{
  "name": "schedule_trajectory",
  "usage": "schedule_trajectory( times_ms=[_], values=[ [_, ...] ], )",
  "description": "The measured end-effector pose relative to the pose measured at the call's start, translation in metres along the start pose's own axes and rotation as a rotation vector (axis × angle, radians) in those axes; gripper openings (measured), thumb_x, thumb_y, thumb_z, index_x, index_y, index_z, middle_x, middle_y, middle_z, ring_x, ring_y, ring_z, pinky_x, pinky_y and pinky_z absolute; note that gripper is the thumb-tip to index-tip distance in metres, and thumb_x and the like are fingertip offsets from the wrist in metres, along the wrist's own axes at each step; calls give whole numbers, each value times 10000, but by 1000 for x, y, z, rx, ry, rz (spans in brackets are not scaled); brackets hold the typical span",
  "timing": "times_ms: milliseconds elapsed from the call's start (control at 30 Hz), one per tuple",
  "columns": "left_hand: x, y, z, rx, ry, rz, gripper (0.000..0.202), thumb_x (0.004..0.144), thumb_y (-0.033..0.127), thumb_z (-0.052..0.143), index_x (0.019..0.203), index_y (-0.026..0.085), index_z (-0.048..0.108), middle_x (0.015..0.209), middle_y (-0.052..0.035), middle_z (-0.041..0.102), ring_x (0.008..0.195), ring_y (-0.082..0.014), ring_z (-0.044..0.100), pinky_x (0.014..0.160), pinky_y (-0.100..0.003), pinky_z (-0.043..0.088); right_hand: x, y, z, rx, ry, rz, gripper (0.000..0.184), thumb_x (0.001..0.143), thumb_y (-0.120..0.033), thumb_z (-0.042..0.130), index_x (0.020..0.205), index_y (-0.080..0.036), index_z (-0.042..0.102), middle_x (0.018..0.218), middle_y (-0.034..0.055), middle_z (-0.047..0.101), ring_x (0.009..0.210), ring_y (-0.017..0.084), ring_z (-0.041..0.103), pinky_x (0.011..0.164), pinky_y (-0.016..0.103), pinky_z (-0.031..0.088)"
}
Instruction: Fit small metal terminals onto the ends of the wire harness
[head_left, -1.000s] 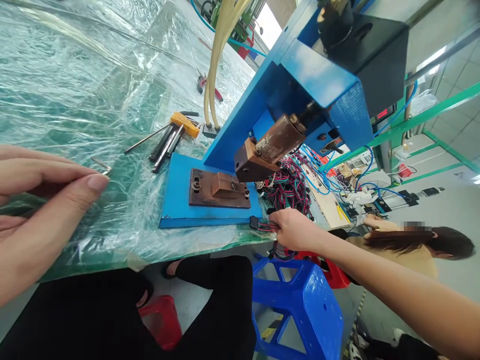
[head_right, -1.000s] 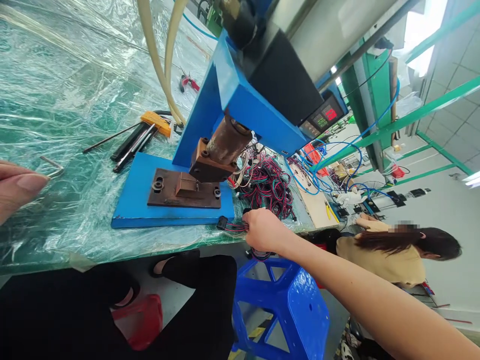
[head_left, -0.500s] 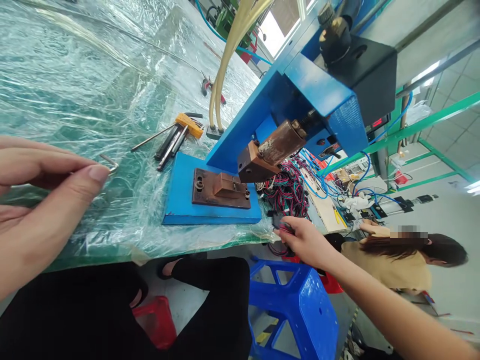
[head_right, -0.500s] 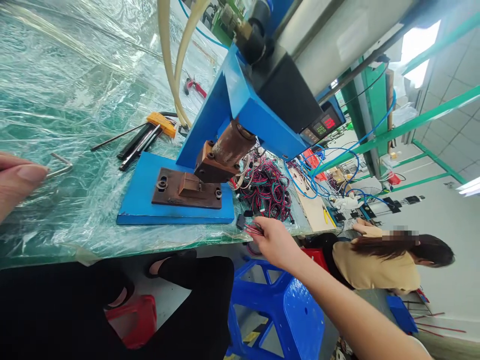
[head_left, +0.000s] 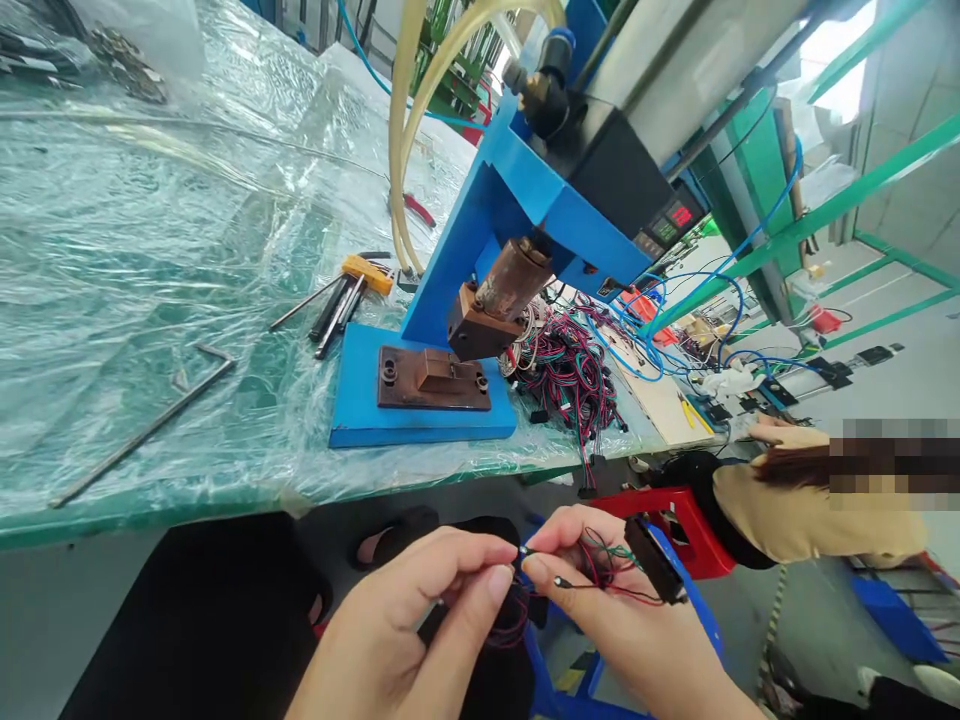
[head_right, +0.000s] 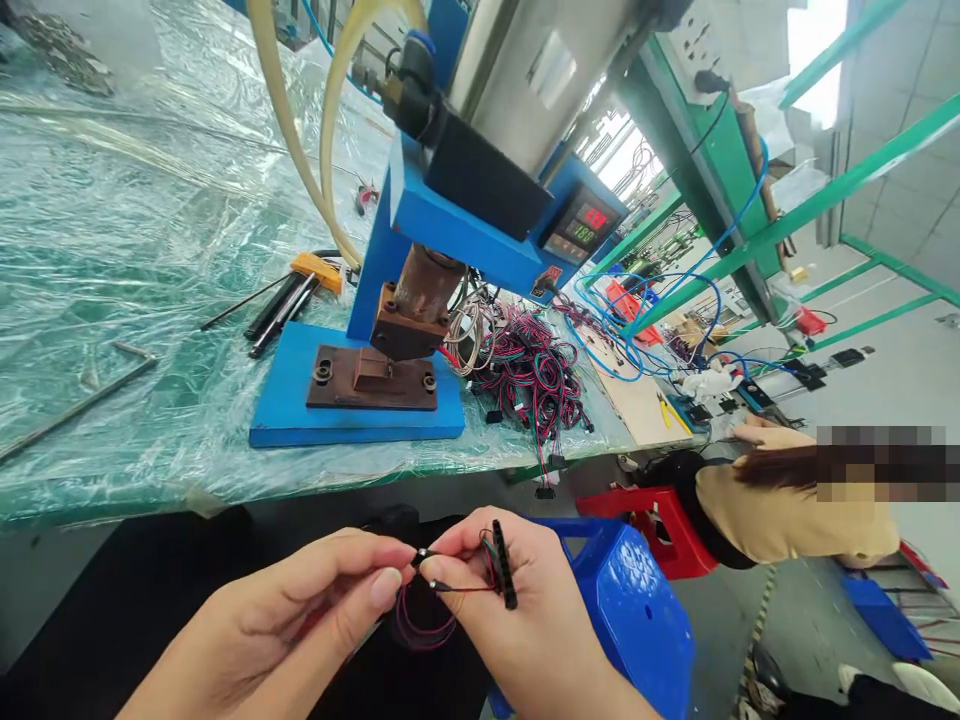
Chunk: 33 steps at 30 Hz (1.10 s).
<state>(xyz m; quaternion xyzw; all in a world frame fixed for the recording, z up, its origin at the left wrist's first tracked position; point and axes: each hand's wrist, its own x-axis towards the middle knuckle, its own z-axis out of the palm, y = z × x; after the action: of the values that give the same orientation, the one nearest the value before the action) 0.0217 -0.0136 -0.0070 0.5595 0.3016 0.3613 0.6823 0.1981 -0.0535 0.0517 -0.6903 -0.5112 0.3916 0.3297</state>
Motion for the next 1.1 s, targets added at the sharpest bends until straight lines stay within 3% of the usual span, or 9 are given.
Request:
schedule_trajectory(
  times_ms=[300, 467, 567, 700, 833, 900, 1100],
  values=[
    [-5, 4, 9, -97, 36, -78, 211, 963, 398, 621, 1037, 260, 762, 1020, -33, 801, 931, -233, 764, 846, -278, 640, -6, -14, 1, 109, -4, 0, 275, 747, -423, 845, 755, -178, 721, 618, 2, 566, 564, 130, 417, 506, 246, 332],
    [-3, 2, 14, 69, 62, 61, 176, 983, 359, 600, 951, 267, 746, 905, -8, 769, 819, -186, 731, 699, -203, 602, -7, -13, 0, 175, -59, 49, 291, 739, -419, 847, 750, -179, 684, 593, -22, 533, 554, 124, 406, 515, 246, 321],
    [-1, 3, 14, 135, 54, 123, 187, 1003, 334, 566, 921, 258, 717, 887, -8, 734, 793, -171, 700, 684, -198, 573, -7, -11, -2, 153, -78, 80, 264, 749, -374, 838, 757, -171, 668, 616, -26, 542, 576, 122, 419, 532, 241, 319],
    [0, 4, 14, 161, 42, 129, 215, 1011, 320, 544, 868, 255, 691, 857, -7, 692, 778, -168, 670, 663, -201, 546, -6, -7, -8, 224, -192, 156, 363, 746, -436, 869, 792, -166, 631, 631, -43, 513, 592, 112, 411, 534, 228, 314],
    [-1, 5, 15, 119, 19, 111, 243, 1015, 343, 532, 861, 249, 694, 877, -26, 683, 817, -195, 661, 706, -232, 559, -6, 5, -15, 331, -356, 155, 394, 913, -521, 729, 806, -157, 622, 623, -58, 462, 545, 76, 320, 495, 225, 226],
    [-3, 6, 14, 93, 7, 90, 270, 1014, 359, 528, 839, 246, 699, 872, -33, 682, 816, -204, 659, 720, -247, 565, -5, 11, -16, 417, -418, 190, 406, 932, -520, 716, 787, -158, 605, 616, -61, 448, 520, 66, 281, 473, 232, 182],
    [-1, 12, 12, 25, -10, 7, 266, 984, 358, 578, 824, 237, 754, 874, -48, 721, 862, -229, 697, 746, -256, 588, -3, 17, -12, 568, -442, 214, 391, 883, -501, 782, 786, -158, 620, 558, -86, 420, 467, 53, 243, 434, 227, 139]
  ],
)
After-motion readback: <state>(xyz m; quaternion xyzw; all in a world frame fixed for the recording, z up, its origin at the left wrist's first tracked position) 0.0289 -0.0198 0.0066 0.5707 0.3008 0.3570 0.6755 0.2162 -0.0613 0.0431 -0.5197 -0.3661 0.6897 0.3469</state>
